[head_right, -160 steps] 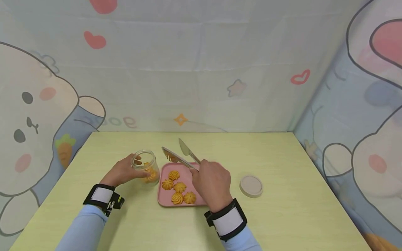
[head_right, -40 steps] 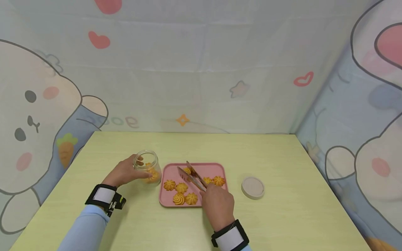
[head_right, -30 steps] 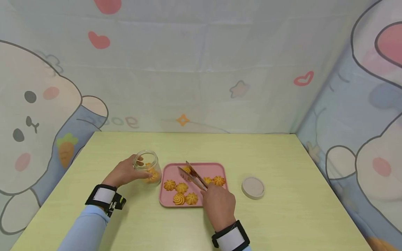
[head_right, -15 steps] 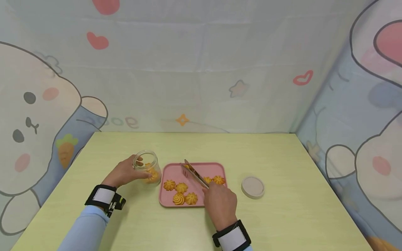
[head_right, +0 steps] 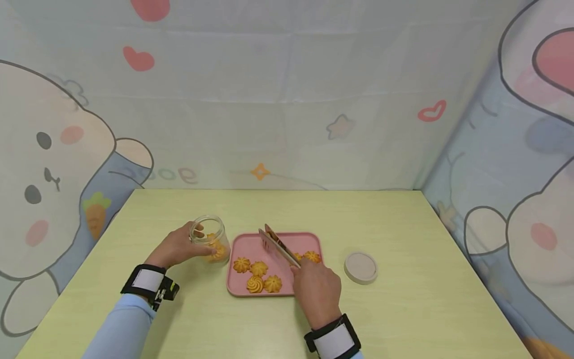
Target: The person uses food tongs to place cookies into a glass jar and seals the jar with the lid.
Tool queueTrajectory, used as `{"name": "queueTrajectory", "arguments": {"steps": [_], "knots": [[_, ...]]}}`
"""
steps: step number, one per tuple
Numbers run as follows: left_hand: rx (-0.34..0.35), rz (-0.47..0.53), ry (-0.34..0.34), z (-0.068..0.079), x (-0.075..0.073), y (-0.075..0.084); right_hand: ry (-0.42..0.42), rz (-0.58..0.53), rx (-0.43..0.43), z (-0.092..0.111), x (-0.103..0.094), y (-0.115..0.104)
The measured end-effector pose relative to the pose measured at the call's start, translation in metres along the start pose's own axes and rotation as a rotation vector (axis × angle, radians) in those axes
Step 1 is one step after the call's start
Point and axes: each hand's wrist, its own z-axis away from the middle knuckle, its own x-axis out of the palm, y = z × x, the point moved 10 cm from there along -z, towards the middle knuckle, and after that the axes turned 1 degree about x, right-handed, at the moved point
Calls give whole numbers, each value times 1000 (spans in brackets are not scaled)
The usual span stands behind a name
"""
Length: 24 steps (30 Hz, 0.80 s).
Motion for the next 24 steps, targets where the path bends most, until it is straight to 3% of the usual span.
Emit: {"name": "queueTrajectory", "arguments": {"steps": [24], "knots": [[-5,-4,-3,-2,2,1,74,-19,-47,-3,-25,-13]]}}
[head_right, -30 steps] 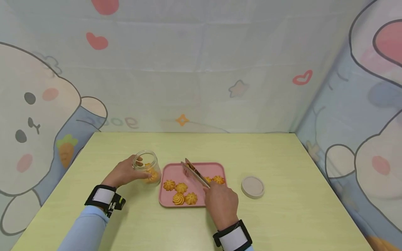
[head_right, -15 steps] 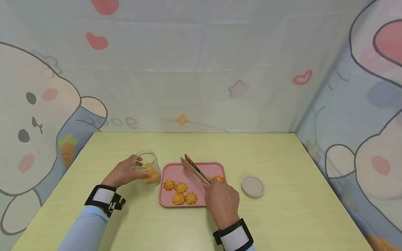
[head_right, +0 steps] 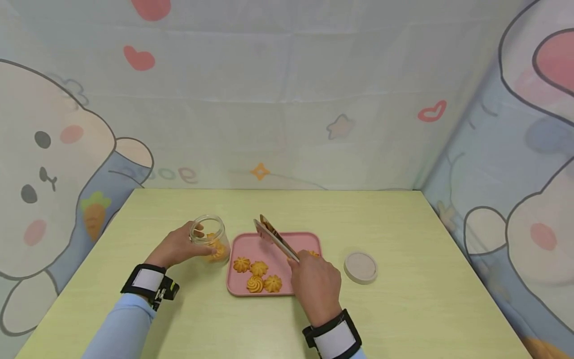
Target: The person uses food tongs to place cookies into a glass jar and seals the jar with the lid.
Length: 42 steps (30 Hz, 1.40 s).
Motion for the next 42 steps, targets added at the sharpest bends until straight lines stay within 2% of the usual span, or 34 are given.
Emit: {"name": "queueTrajectory", "arguments": {"steps": [12,30,34,42], "knots": [[-7,-11,-5,0,0,0,49,-2,-49,-8,-18,-16],[-5,-13,0,-1,0,-1,37,-15,-72,-23,-36,-48],[-3,-8,1,-2,1,-2,57,-15,-107,-24,-40,-60],[4,-9,1,-2,1,-3,122,39,-228,-24,-43,-86]]}}
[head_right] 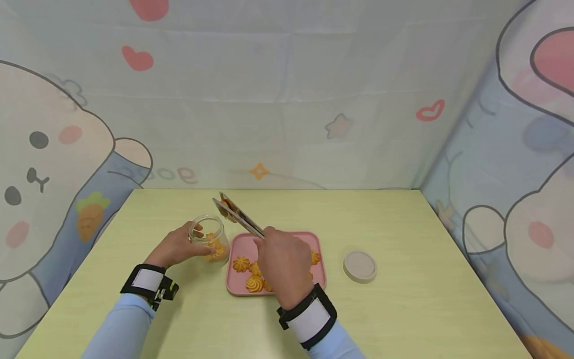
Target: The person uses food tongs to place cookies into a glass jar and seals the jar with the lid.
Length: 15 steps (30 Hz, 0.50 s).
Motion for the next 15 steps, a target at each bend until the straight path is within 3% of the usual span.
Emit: {"name": "queueTrajectory", "arguments": {"steps": [5,10,15], "knots": [[-2,0,-2,1,0,1,-47,21,14,-2,6,-8],[-10,1,-5,1,0,1,-124,-27,59,-2,14,-13],[-18,-1,-7,1,0,-1,-149,-44,60,-3,18,-17]]}}
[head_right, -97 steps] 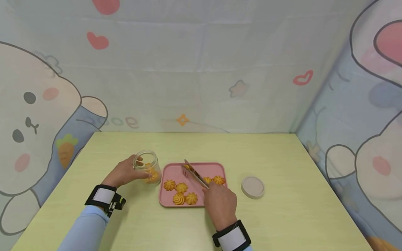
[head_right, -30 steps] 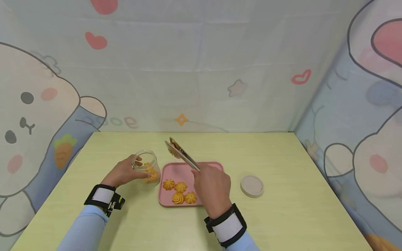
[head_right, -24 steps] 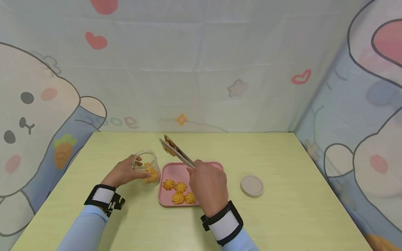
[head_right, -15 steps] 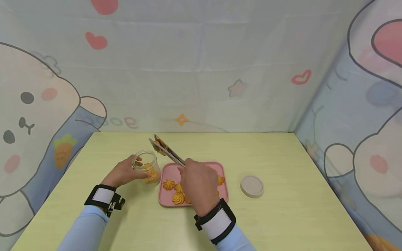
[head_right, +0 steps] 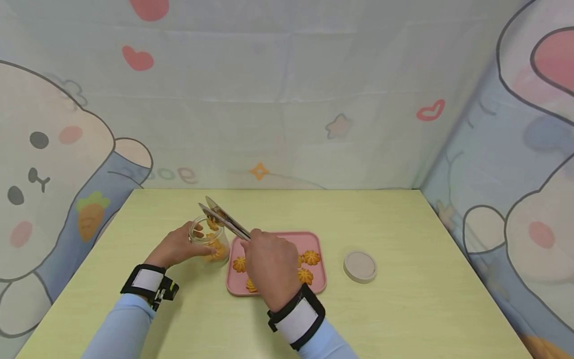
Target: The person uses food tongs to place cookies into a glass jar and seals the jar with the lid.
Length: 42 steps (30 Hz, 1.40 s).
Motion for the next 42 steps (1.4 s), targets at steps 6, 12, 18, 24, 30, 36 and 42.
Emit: {"name": "queueTrajectory", "arguments": {"steps": [6,12,18,24,30,36,42], "knots": [[21,0,2,0,0,2,-2,6,-1,0,2,0],[26,-2,7,1,-2,3,14,4,3,1,1,4],[30,-4,4,2,-1,4,56,8,-4,3,0,10],[29,-7,5,2,-1,3,106,67,-25,5,-4,19],[36,-6,8,2,-1,3,72,49,40,5,-4,33],[39,0,7,3,-2,5,42,15,91,6,-2,44],[42,-3,5,4,-2,6,11,-13,133,8,1,54]]}}
